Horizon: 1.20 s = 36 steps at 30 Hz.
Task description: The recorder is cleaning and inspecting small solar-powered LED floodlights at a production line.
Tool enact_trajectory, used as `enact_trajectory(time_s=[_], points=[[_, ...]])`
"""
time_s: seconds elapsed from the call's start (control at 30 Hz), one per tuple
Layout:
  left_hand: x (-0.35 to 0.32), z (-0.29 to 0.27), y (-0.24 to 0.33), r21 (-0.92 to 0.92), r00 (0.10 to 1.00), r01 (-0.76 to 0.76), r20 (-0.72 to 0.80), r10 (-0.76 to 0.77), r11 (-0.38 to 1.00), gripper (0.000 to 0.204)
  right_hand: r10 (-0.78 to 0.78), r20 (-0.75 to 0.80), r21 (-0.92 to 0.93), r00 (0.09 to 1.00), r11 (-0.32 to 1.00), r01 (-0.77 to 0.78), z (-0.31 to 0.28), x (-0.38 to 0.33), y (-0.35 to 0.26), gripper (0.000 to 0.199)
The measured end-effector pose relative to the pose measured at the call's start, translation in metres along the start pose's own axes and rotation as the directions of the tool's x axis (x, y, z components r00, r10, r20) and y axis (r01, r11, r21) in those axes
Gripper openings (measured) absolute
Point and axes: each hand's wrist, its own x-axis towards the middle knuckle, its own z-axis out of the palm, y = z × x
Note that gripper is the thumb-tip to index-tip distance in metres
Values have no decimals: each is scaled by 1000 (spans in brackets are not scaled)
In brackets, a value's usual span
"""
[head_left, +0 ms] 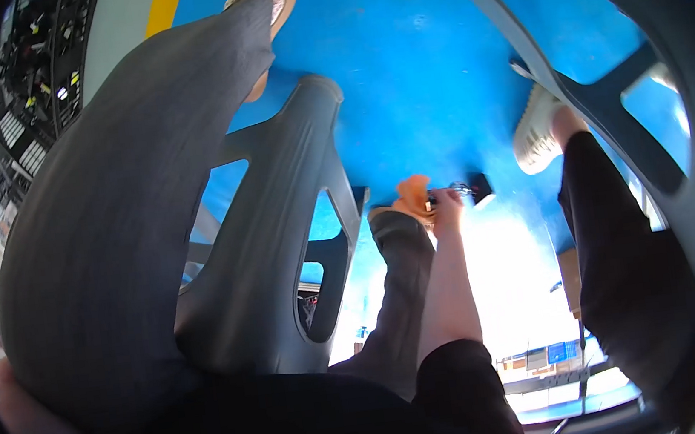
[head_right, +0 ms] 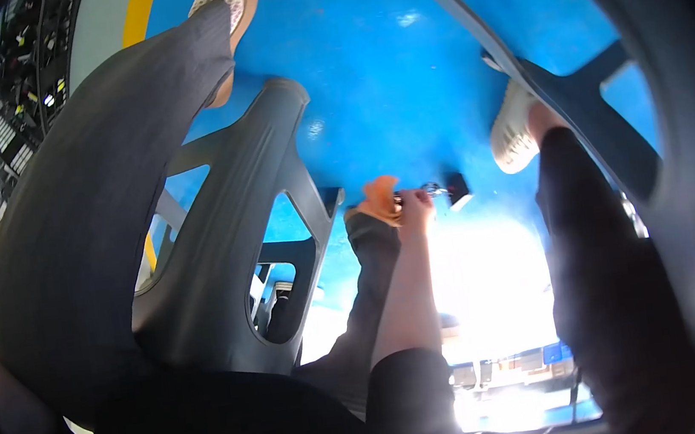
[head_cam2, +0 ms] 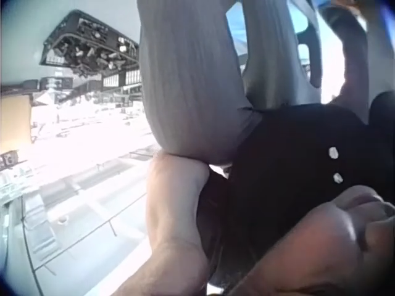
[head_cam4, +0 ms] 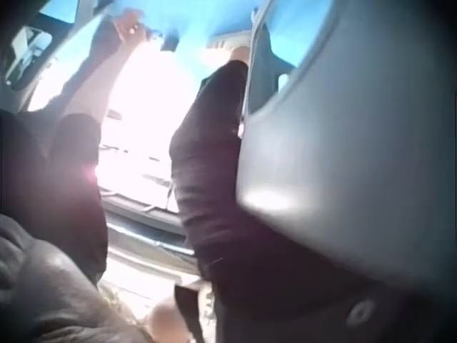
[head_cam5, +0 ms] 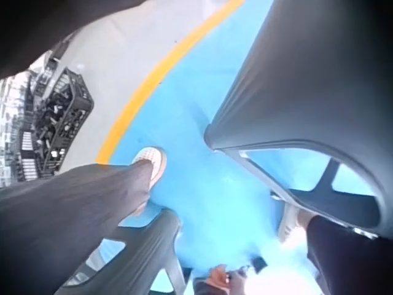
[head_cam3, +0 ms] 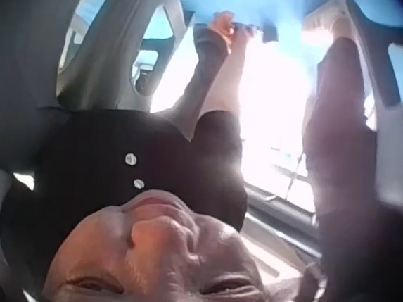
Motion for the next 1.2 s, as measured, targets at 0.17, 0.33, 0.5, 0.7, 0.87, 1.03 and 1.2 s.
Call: enact_trajectory(time_s=[0.17,0.33,0.5,0.7,0.87,1.03,1.2], points=[[-10,-2,34,-225,994,-81,59,97,971,35,-129,140,28,982,992,126,5,-139,-36,13],[-45,-34,92,-470,954,-113,196,228,875,36,-238,275,251,931,953,170,-36,-309,-81,17],[-67,-46,201,-725,781,-213,275,560,654,36,-451,152,284,880,872,398,-84,-477,-54,17],[-138,-33,31,340,585,-629,800,137,699,58,-584,276,604,764,723,335,-78,-527,-10,15],[-119,7,-33,638,440,-590,768,-465,495,72,-634,324,571,702,723,389,-82,-484,21,12],[-71,11,-107,777,354,-85,609,-710,624,67,-640,342,480,688,748,457,-125,-463,30,11],[-145,52,1,723,373,-368,690,-620,584,63,-555,185,540,811,747,388,-174,-469,82,10]])
